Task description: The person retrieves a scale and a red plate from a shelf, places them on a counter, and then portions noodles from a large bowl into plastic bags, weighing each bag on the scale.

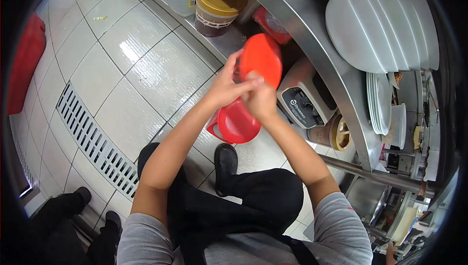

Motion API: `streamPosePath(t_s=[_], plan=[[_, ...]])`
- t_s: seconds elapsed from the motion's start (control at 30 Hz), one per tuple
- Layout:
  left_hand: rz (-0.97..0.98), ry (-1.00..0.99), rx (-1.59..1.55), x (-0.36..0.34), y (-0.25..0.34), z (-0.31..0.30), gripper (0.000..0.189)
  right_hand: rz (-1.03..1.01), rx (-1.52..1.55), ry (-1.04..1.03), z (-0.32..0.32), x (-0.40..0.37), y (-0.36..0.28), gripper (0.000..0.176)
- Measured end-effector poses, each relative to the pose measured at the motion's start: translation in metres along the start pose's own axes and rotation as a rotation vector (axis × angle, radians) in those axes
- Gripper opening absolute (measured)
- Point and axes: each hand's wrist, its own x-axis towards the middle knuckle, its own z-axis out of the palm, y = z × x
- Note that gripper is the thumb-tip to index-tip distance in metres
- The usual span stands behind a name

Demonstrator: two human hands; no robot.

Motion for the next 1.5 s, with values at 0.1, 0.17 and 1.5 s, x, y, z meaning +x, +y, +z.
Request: streamPosePath(t_s=[0.1, 0.17, 1.5], plan=[[-0.084, 0.234, -0.107, -0.003, -0.014, -0.016, 0.038, -0.318, 0.151, -0.334, -0.004, 0.002, -0.016, 0.012], [-0.122, 0.334, -0.174, -0.019, -0.021, -0.036, 0.035, 0.063, 0.288, -0.628, -0.031, 0.031, -0.012, 0.023], [-0.426, 0.549, -0.731, -0.123, 0.001, -0.080, 0.038, 0.764, 1.933, 0.674, 0.017, 0.095, 0.103, 0.062]])
